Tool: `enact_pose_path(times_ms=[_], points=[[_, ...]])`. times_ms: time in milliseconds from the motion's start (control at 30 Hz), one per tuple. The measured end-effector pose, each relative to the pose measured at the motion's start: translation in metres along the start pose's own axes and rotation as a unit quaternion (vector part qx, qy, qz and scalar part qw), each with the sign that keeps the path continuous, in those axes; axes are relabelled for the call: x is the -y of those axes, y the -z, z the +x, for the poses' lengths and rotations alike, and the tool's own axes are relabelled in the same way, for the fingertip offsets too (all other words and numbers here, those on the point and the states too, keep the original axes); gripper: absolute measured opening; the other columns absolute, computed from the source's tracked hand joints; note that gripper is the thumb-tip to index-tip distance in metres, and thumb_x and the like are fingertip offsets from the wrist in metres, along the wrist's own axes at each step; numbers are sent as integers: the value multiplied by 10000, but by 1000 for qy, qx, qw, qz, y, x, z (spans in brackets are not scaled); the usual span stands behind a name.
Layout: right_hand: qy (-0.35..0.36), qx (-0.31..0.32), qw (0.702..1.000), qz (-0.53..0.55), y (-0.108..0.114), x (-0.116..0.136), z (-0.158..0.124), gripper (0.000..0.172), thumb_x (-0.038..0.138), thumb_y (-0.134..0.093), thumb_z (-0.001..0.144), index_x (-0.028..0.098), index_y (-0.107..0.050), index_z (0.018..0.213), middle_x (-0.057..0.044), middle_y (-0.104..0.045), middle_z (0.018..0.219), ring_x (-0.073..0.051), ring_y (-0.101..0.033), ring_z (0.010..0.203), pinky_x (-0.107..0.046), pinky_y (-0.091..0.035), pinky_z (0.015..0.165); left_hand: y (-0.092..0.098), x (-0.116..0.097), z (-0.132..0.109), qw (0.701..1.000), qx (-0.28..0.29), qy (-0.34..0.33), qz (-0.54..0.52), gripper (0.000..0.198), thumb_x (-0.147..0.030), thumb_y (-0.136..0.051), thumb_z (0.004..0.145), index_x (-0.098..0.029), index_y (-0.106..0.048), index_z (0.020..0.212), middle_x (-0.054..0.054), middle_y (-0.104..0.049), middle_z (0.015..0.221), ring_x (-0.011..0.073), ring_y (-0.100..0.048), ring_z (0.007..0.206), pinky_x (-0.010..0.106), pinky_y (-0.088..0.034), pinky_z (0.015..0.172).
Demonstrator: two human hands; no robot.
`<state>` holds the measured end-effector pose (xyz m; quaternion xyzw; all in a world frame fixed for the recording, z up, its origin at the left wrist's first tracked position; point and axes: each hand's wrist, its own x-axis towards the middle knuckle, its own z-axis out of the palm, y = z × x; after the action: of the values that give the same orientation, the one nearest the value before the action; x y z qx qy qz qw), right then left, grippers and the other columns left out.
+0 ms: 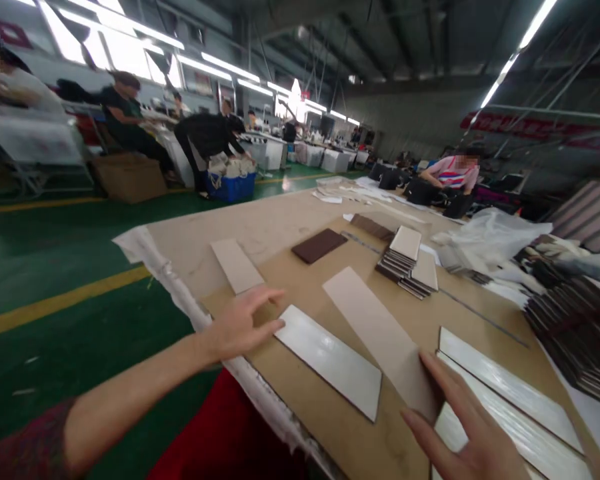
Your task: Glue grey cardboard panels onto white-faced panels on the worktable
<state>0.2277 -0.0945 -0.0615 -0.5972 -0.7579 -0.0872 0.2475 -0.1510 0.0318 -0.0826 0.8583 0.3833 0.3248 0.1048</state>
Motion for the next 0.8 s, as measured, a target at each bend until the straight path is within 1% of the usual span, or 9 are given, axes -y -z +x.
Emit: enact_pose_path(times_ms=[33,100,133,200,233,400,500,633,800], points=[[-20,25,999,1,3,3,1,663,457,-598,943,257,-380,1536,-81,-530,1485,-317,-563,1306,-459,-529,1063,-4,9,1,999,26,41,-13,477,-435,-606,931,-263,-523,1369,89,-661,1247,281,-614,1166,458,-514,1012],[-49,66,997,9,8,8,6,615,461,-584,954,238,-426,1505,-90,-517,1496,-313,-536,1333,-478,-489,1100,-10,25,7,994,92,46,-24,731,-519,-660,868,-228,-391,1482,134,-498,1488,333,-465,1366,514,-397,1140],[-53,80,995,16,9,9,8,599,465,-585,952,234,-452,1488,-94,-522,1492,-313,-538,1332,-485,-486,1100,-11,32,10,991,123,37,-24,817,-540,-673,847,-207,-336,1513,155,-411,1556,348,-396,1421,530,-344,1174],[-53,105,993,34,8,10,13,578,467,-599,941,223,-500,1456,-103,-536,1479,-316,-544,1325,-494,-487,1093,-14,40,15,986,163,17,-19,884,-540,-677,832,-176,-283,1534,184,-322,1603,361,-330,1461,545,-291,1197],[-49,116,991,45,7,9,15,572,465,-610,933,216,-523,1441,-107,-545,1470,-317,-547,1322,-488,-491,1089,-15,41,16,985,171,9,-15,879,-523,-673,833,-168,-280,1533,192,-323,1601,363,-331,1459,547,-286,1196],[-29,184,979,85,-6,15,28,557,416,-646,907,206,-565,1416,-106,-550,1467,-296,-529,1342,-463,-461,1118,-19,41,16,986,154,-59,-20,750,-355,-652,820,-174,-366,1488,165,-487,1483,332,-455,1359,499,-331,1163],[-29,219,971,88,-15,22,36,566,401,-642,902,197,-559,1423,-116,-538,1475,-294,-520,1349,-491,-444,1127,-20,43,14,988,140,-62,-29,737,-279,-632,811,-186,-367,1492,144,-500,1469,307,-462,1346,467,-332,1163],[-19,246,965,92,-24,27,42,550,369,-638,903,198,-563,1421,-120,-536,1475,-289,-516,1351,-495,-437,1131,-21,47,11,988,142,-57,-37,744,-275,-640,807,-177,-370,1493,141,-506,1459,302,-462,1337,470,-317,1171],[2,253,963,90,-31,27,46,540,360,-647,895,213,-576,1409,-123,-547,1460,-297,-520,1343,-508,-444,1122,-22,50,9,988,136,-55,-48,752,-315,-656,808,-189,-372,1493,136,-512,1454,312,-466,1334,504,-297,1183]])
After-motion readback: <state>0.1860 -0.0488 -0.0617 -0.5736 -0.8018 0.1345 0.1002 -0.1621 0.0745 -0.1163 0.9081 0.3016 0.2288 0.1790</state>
